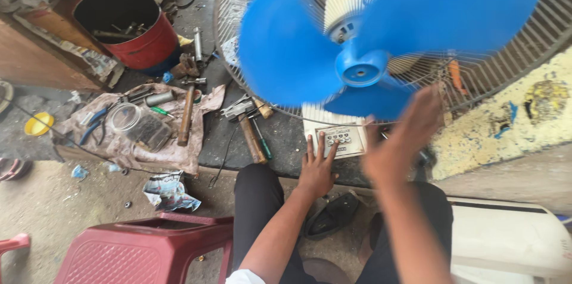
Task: The person reassembles a pedestal fan by securing the rear motor cover with a cordless drill, attaching the front grille, and testing the fan by pressing the control buttons. The fan blades spin during the test.
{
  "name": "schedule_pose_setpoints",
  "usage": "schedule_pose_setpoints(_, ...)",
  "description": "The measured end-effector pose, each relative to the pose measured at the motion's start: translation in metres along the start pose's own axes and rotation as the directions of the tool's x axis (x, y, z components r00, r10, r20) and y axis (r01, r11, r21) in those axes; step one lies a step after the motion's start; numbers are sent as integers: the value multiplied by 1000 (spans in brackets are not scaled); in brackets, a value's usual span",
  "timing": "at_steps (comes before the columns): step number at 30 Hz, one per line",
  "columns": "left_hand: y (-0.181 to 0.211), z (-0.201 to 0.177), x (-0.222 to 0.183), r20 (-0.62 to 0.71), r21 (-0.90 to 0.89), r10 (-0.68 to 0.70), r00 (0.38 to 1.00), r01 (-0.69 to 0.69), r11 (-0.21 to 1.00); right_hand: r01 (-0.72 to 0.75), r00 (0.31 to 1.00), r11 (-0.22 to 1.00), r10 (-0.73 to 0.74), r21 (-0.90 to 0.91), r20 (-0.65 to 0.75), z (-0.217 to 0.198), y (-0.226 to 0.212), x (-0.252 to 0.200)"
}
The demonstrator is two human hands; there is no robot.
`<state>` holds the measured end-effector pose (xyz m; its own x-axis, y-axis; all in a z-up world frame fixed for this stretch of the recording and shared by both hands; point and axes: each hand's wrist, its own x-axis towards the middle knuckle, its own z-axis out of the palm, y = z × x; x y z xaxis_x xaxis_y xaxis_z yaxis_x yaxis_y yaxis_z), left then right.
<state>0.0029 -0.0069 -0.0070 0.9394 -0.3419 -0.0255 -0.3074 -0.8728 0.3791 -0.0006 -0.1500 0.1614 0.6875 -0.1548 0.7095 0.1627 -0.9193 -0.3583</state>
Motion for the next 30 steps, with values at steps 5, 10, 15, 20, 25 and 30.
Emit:
schedule_pose_setpoints(5,-6,11,11,87,-43,-42,995,46,998,-404,436,817,-223,411,872,5,-20,-94)
schedule_pose_setpoints(10,-12,15,11,65,11,-10,998,9,1000,-169,589,914,-206,369,782,20,12,-115)
schedule_pose_setpoints(15,-9,11,1,-24,-5,35,999,-36,999,-571,628,783,223,246,746,37,52,-124)
schedule_pose_setpoints(20,-6,5,0,-71,-37,44,997,-47,998,-635,685,686,290,354,668,51,59,-131)
schedule_pose_setpoints(25,-7,1,0,-33,-49,31,999,-33,998,-450,797,779,130,436,590,52,46,-132)
schedule_pose_setpoints(30,-5,-1,1,-39,2,38,999,-38,999,-425,768,825,110,374,631,43,38,-126)
